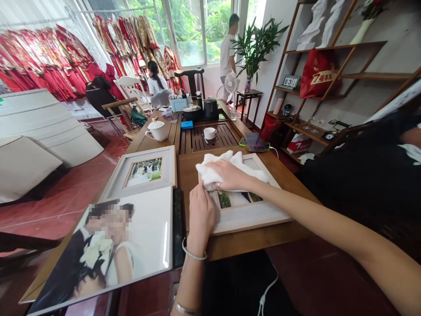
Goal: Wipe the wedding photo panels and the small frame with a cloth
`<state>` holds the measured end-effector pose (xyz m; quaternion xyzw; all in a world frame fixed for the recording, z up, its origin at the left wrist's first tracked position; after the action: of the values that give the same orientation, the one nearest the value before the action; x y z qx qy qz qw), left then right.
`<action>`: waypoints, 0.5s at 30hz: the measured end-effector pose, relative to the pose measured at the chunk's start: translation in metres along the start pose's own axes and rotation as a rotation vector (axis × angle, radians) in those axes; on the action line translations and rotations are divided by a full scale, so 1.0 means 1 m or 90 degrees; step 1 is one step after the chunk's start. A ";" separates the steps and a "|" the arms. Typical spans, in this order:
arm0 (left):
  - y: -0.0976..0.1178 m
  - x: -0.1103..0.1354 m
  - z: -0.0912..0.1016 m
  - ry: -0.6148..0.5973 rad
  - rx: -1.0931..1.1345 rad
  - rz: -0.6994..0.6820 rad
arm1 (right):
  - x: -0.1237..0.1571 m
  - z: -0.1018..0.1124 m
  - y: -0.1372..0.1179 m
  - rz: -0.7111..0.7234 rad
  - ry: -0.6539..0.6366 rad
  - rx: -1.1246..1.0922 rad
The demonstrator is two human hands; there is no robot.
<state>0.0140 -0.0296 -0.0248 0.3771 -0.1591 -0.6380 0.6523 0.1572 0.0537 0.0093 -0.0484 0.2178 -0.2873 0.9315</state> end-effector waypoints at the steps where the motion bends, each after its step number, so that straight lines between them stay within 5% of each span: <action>1: 0.002 0.000 0.002 -0.004 0.018 0.023 | -0.001 -0.002 -0.005 0.010 -0.004 -0.011; 15: 0.020 -0.004 0.023 -0.096 0.108 0.176 | 0.049 0.029 -0.064 0.049 -0.114 -0.199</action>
<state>0.0118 -0.0338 0.0052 0.3560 -0.3113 -0.5531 0.6859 0.1731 -0.0282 0.0302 -0.2096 0.1777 -0.2088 0.9386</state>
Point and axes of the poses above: each hand's wrist, its own x-axis away from the middle knuckle, its own z-axis out of the back of the hand, y = z × x, the point moved 2 cm from there along -x, towards the middle knuckle, and after that the axes turned 10 degrees about z, right-handed, at the moved point
